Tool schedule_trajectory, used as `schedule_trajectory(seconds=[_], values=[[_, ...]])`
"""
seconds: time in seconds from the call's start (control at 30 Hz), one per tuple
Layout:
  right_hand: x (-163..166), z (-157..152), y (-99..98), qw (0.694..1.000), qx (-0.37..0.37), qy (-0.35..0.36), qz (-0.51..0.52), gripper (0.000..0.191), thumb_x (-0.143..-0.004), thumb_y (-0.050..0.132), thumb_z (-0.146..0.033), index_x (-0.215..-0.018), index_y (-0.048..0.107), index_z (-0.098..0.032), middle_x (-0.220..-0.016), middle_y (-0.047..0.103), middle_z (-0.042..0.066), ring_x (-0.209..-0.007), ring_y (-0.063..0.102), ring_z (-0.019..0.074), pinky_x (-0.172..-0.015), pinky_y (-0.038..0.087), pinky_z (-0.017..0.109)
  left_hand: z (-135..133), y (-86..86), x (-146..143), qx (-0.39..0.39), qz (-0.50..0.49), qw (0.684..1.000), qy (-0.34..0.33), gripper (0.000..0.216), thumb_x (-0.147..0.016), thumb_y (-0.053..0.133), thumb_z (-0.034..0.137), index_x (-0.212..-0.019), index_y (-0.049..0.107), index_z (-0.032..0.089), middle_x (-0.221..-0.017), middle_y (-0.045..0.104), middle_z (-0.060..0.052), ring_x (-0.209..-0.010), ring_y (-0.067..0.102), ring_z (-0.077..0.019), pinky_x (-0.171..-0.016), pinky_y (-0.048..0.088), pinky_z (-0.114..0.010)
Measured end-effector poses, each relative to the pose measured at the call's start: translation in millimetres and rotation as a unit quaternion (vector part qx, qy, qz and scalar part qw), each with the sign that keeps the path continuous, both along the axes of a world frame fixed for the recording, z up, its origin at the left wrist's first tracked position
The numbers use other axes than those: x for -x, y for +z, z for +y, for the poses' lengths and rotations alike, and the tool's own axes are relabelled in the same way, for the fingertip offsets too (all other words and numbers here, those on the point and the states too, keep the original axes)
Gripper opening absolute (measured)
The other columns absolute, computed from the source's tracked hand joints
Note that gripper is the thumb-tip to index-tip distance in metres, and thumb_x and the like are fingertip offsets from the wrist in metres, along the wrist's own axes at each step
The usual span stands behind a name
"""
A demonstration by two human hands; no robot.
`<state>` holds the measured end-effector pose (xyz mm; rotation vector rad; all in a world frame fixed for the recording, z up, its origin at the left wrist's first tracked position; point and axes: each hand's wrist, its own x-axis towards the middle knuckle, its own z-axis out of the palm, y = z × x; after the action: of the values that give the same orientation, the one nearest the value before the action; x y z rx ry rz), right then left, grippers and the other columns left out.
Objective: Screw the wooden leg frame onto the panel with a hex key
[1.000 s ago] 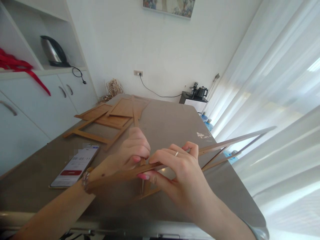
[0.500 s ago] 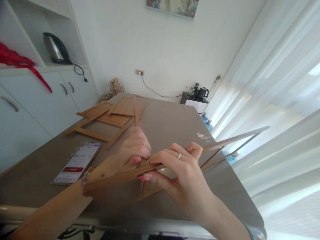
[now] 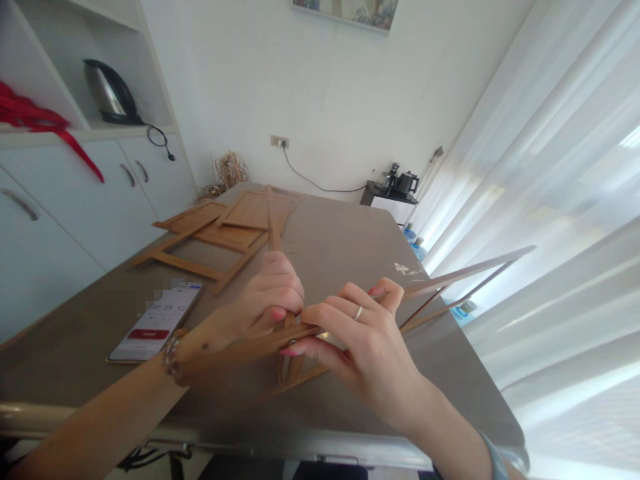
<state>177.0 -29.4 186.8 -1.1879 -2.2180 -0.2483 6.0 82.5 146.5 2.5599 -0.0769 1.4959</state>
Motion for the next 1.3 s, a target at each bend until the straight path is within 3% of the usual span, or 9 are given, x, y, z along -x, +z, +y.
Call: schedule_trajectory(seconds=[0.27,0.43,0.57,0.63,0.7,0.8,0.9,1.17,1.3], values=[[0,1,-2.9,1.000,-0.026,0.004,0.001,0.018,-0.089,0.062,-0.042,-0.091,0.060,-0.024,-0.073,0.066,-0.006,-0.070,0.054,0.0125,-0.077,0.020,0.035,-2,-0.4,1,0.009,0.008,1.000,-0.002,0.047,-0.104,0.021,0.043,-0.074,0.048,0.020,-0.065,0.056,0.002,-0.069,0.043,-0.0137,-0.078,0.031,-0.036],[0,2,-2.0,1.000,-0.010,0.007,0.012,0.022,-0.087,0.064,-0.045,-0.087,0.059,-0.024,-0.069,0.064,-0.007,-0.066,0.053,0.0116,-0.081,0.024,0.034,-5,8.2,12,0.046,0.098,0.994,-0.021,0.044,-0.104,0.019,0.042,-0.077,0.046,0.021,-0.071,0.056,0.001,-0.073,0.042,-0.0152,-0.083,0.030,-0.036],[0,4,-1.0,1.000,-0.008,0.019,0.011,0.022,-0.087,0.064,-0.045,-0.086,0.058,-0.023,-0.070,0.065,-0.008,-0.062,0.053,0.0103,-0.079,0.028,0.031,0,18.8,26,0.127,0.208,0.966,-0.087,0.070,-0.090,0.001,0.074,-0.086,0.049,0.022,-0.081,0.056,-0.002,-0.080,0.039,-0.0198,-0.087,0.029,-0.040],[0,5,-0.8,1.000,-0.008,0.017,0.011,0.023,-0.086,0.065,-0.045,-0.086,0.059,-0.023,-0.070,0.066,-0.008,-0.062,0.054,0.0104,-0.079,0.029,0.031,3,28.6,32,0.150,0.254,0.946,-0.136,0.084,-0.073,0.002,0.091,-0.088,0.049,0.023,-0.084,0.054,-0.003,-0.082,0.038,-0.0217,-0.086,0.030,-0.041],[0,5,-1.1,1.000,-0.007,0.014,0.008,0.023,-0.085,0.065,-0.046,-0.087,0.059,-0.023,-0.072,0.068,-0.007,-0.062,0.056,0.0106,-0.079,0.030,0.030,4,41.5,38,0.177,0.299,0.926,-0.149,0.087,-0.066,0.006,0.096,-0.088,0.049,0.024,-0.083,0.050,-0.003,-0.084,0.038,-0.0228,-0.084,0.031,-0.041],[0,4,-2.2,1.000,-0.007,0.009,0.006,0.025,-0.085,0.065,-0.047,-0.085,0.059,-0.023,-0.071,0.067,-0.007,-0.062,0.056,0.0108,-0.079,0.029,0.030,-1,60.6,44,0.176,0.415,0.888,-0.091,0.074,-0.068,0.037,0.092,-0.094,0.050,0.024,-0.089,0.047,-0.003,-0.093,0.038,-0.0242,-0.080,0.035,-0.037],[-1,4,-2.7,1.000,0.004,0.006,0.007,0.025,-0.086,0.064,-0.047,-0.084,0.059,-0.023,-0.070,0.067,-0.007,-0.063,0.057,0.0109,-0.080,0.028,0.031,-9,71.7,45,0.136,0.457,0.879,-0.030,0.061,-0.071,0.058,0.079,-0.094,0.048,0.023,-0.093,0.044,-0.003,-0.098,0.038,-0.0244,-0.085,0.035,-0.037],[0,4,1.6,1.000,0.019,0.004,0.007,0.030,-0.090,0.056,-0.053,-0.085,0.060,-0.023,-0.070,0.068,-0.006,-0.064,0.059,0.0102,-0.078,0.028,0.030,-21,82.5,39,0.080,0.520,0.850,0.033,0.023,-0.087,0.052,0.041,-0.094,0.044,0.020,-0.096,0.046,-0.001,-0.099,0.040,-0.0218,-0.094,0.032,-0.037],[-3,4,-0.9,1.000,0.000,0.004,-0.025,0.033,-0.092,0.053,-0.053,-0.088,0.059,-0.022,-0.074,0.068,-0.005,-0.067,0.060,0.0102,-0.079,0.030,0.030,-22,83.6,37,0.082,0.535,0.839,0.053,0.020,-0.087,0.050,0.037,-0.094,0.044,0.020,-0.099,0.047,-0.002,-0.100,0.040,-0.0223,-0.099,0.032,-0.039]])
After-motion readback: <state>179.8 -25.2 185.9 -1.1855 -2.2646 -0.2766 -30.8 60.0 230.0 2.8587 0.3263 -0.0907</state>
